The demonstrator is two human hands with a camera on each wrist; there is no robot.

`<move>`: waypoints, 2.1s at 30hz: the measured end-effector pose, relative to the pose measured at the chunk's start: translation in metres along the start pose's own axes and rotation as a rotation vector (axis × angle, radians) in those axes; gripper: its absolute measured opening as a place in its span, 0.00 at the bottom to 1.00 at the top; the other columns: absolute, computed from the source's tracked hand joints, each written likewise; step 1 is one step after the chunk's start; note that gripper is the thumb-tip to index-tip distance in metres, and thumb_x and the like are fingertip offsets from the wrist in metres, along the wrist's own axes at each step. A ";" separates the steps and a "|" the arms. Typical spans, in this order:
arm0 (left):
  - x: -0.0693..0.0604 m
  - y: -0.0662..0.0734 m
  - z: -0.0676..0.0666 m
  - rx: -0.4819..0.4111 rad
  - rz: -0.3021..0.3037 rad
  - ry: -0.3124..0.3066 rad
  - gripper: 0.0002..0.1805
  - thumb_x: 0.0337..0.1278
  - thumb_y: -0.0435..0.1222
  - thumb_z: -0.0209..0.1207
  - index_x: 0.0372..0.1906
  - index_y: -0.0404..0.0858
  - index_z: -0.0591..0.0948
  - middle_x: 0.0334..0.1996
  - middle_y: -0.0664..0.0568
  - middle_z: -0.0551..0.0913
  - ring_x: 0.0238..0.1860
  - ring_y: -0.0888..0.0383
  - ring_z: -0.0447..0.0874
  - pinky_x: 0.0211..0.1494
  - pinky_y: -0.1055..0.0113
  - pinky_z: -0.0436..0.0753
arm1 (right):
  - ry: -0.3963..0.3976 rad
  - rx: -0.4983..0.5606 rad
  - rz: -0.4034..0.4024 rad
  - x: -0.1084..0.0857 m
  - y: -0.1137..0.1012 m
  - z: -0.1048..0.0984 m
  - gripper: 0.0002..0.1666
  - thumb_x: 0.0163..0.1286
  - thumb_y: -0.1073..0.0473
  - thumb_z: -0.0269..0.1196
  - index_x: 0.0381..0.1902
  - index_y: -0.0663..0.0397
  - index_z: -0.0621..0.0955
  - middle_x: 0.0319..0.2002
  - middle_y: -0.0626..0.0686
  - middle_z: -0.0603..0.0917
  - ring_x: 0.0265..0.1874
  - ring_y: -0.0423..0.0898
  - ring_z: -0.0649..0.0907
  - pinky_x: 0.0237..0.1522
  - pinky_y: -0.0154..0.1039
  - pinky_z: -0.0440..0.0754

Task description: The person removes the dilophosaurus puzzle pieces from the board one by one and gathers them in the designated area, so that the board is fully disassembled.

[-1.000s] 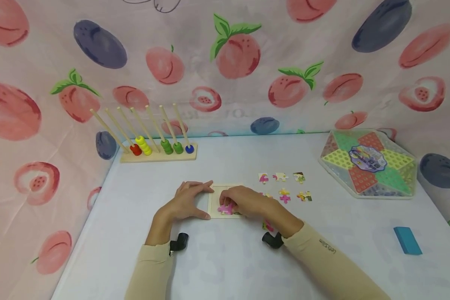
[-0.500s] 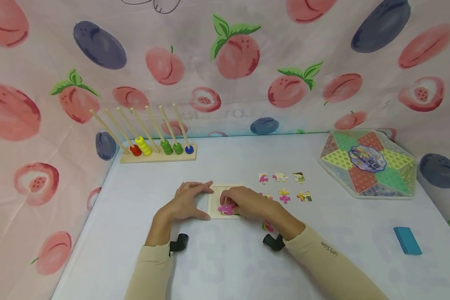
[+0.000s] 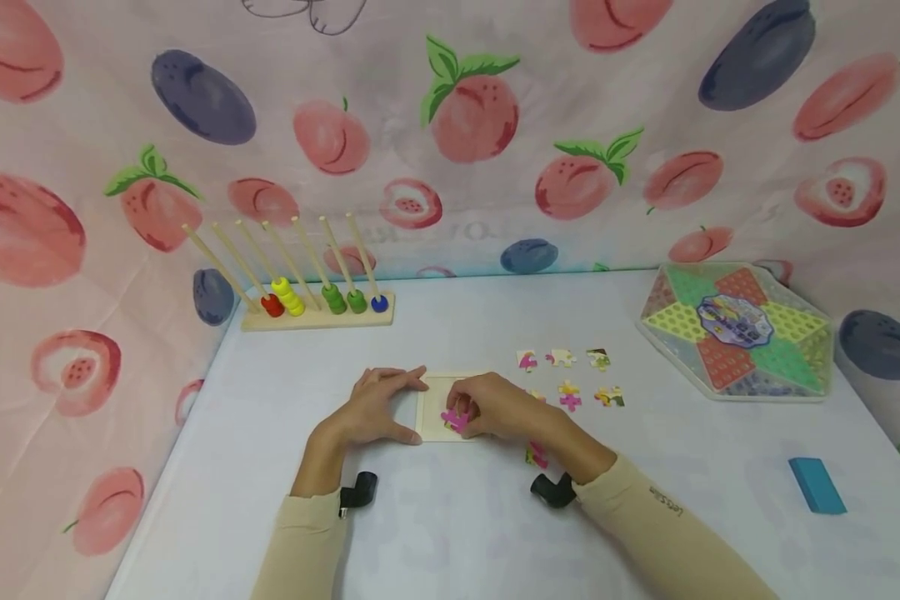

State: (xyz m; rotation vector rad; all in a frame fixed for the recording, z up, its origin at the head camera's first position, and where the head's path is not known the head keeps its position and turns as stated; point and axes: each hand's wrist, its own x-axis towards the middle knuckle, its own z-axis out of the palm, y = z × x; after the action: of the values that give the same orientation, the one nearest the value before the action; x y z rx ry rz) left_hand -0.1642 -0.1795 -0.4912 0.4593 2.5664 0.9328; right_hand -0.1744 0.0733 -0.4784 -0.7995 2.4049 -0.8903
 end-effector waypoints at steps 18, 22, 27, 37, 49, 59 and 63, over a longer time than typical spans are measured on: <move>0.001 0.000 0.001 0.004 0.010 0.028 0.39 0.36 0.42 0.83 0.62 0.53 0.81 0.77 0.64 0.68 0.77 0.50 0.59 0.84 0.39 0.35 | 0.156 0.078 -0.026 -0.037 0.013 -0.036 0.17 0.62 0.60 0.74 0.50 0.47 0.87 0.38 0.42 0.87 0.37 0.37 0.82 0.39 0.28 0.83; 0.001 0.000 0.001 0.009 0.018 0.025 0.40 0.35 0.41 0.83 0.62 0.52 0.81 0.77 0.63 0.68 0.77 0.50 0.59 0.84 0.39 0.36 | 0.197 0.088 -0.018 -0.059 0.026 -0.049 0.17 0.63 0.63 0.72 0.51 0.52 0.87 0.37 0.45 0.87 0.35 0.38 0.83 0.35 0.31 0.85; 0.000 0.001 0.000 0.013 0.021 0.013 0.40 0.36 0.42 0.83 0.62 0.52 0.81 0.78 0.62 0.67 0.77 0.50 0.59 0.84 0.39 0.36 | 0.239 0.186 0.090 -0.088 0.040 -0.061 0.18 0.67 0.63 0.69 0.55 0.57 0.85 0.44 0.54 0.87 0.34 0.48 0.87 0.30 0.36 0.89; 0.000 0.002 -0.002 0.015 0.041 0.006 0.40 0.37 0.43 0.82 0.62 0.49 0.80 0.78 0.60 0.66 0.77 0.49 0.59 0.84 0.38 0.35 | 0.319 0.119 0.174 -0.135 0.055 -0.070 0.15 0.68 0.63 0.66 0.52 0.50 0.86 0.50 0.55 0.86 0.32 0.40 0.81 0.25 0.33 0.84; 0.000 0.001 0.000 -0.004 0.019 0.007 0.40 0.36 0.43 0.82 0.63 0.51 0.80 0.78 0.61 0.67 0.77 0.50 0.59 0.84 0.40 0.35 | 0.263 0.231 0.351 -0.149 0.064 -0.040 0.13 0.63 0.63 0.70 0.46 0.57 0.84 0.37 0.53 0.88 0.27 0.42 0.82 0.24 0.35 0.85; 0.000 -0.001 0.000 0.008 0.035 0.015 0.41 0.36 0.43 0.82 0.63 0.51 0.80 0.77 0.61 0.68 0.76 0.50 0.60 0.84 0.41 0.37 | 0.275 0.115 0.390 -0.152 0.069 -0.026 0.12 0.63 0.58 0.72 0.43 0.55 0.87 0.27 0.47 0.86 0.20 0.40 0.80 0.24 0.31 0.78; 0.000 -0.002 0.000 0.002 0.032 0.020 0.41 0.35 0.43 0.83 0.63 0.53 0.80 0.76 0.61 0.70 0.76 0.49 0.60 0.84 0.40 0.37 | 0.283 0.085 0.428 -0.153 0.068 -0.023 0.12 0.63 0.56 0.73 0.43 0.53 0.88 0.27 0.46 0.85 0.20 0.41 0.79 0.24 0.32 0.75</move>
State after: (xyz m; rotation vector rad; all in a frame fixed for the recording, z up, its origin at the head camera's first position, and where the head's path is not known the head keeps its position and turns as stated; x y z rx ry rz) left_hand -0.1644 -0.1806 -0.4923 0.4952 2.5848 0.9502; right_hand -0.1004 0.2256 -0.4779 -0.1162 2.6103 -0.9669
